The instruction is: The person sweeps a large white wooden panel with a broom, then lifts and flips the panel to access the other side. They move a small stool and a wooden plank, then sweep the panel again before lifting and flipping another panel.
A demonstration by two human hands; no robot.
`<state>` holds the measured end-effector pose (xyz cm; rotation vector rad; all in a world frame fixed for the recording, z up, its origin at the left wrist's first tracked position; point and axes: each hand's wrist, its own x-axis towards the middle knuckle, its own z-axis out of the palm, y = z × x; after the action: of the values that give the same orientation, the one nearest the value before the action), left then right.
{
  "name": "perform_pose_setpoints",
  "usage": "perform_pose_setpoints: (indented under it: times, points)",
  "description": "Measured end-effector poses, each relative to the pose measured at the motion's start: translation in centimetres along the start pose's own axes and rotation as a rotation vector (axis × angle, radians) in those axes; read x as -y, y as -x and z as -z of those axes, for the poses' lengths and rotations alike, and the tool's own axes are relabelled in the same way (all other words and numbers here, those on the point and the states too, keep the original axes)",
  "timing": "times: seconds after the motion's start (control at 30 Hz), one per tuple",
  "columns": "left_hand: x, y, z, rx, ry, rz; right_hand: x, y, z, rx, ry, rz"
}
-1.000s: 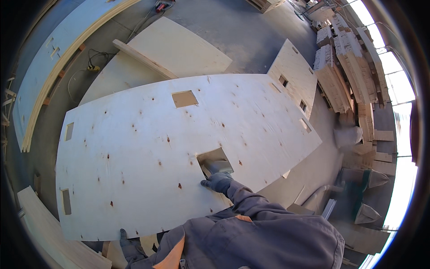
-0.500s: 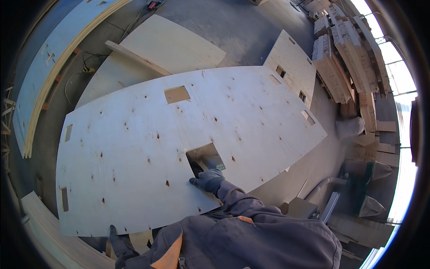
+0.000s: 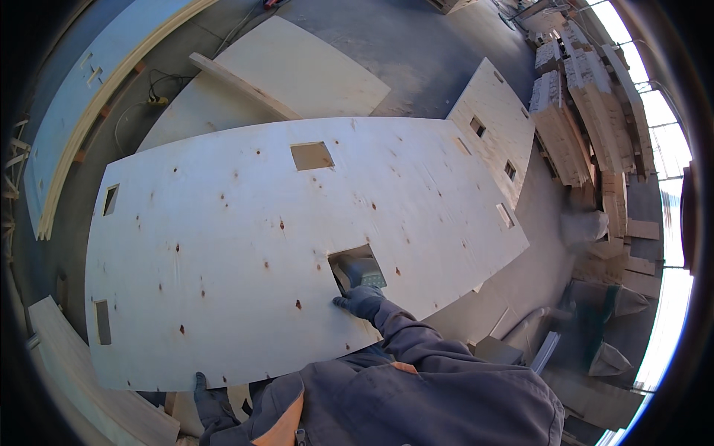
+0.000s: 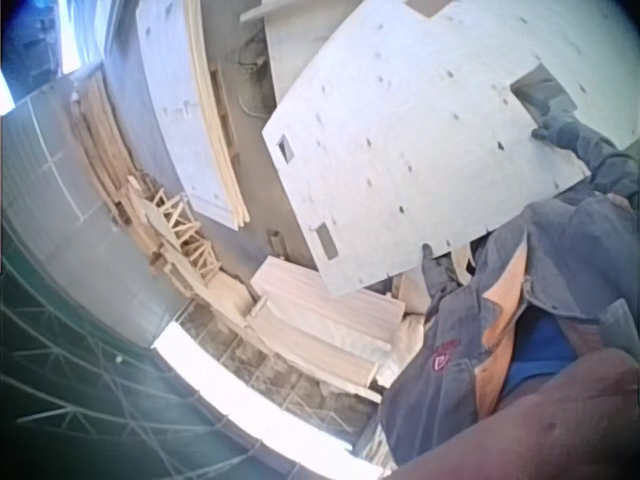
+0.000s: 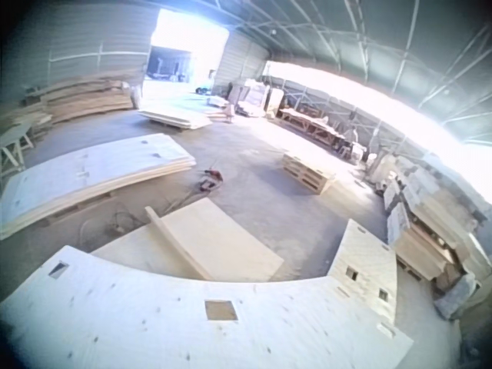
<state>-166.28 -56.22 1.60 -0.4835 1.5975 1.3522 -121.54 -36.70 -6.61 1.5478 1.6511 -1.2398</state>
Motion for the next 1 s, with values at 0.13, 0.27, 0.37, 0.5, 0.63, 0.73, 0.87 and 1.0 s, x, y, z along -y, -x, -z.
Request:
perform_pose_setpoints:
  times: [0.13, 0.27, 0.37, 0.5, 0.63, 0.73, 0.87, 1.0]
  points:
    - [0.1, -0.4, 0.7, -0.044, -0.015, -0.013, 0.0, 0.6, 0.2, -0.036, 0.007, 0.05]
    - [0.4, -1.6, 2.3, -0.06, -0.012, 0.012, 0.3, 1.5, 0.7, -0.075, -0.098, 0.041]
    - [0.2, -1.4, 2.2, -0.004, 0.004, 0.017, 0.4, 1.1, -0.1, -0.067, -0.053, -0.031]
    - [-0.3, -0.4, 2.5, 0.022, -0.011, -0.006, 2.2, 2.1, 0.3, -0.151, 0.011, -0.068]
    - [-1.3, -0.4, 2.1, 0.126, 0.01, 0.002, 1.5, 2.1, -1.6, -0.357, 0.007, 0.02]
    - [-1.5, -1.0, 2.1, 0.205, 0.04, -0.007, 3.1, 3.0, -0.8, -0.339, 0.077, -0.035]
    - [-2.5, -1.4, 1.8, 0.239, 0.077, 0.05, 4.3, 4.1, -0.3, -0.312, 0.028, -0.129]
    - [-1.5, -2.7, 3.3, 0.171, 0.131, 0.224, 4.2, 2.5, 0.8, -0.16, 0.113, -0.192]
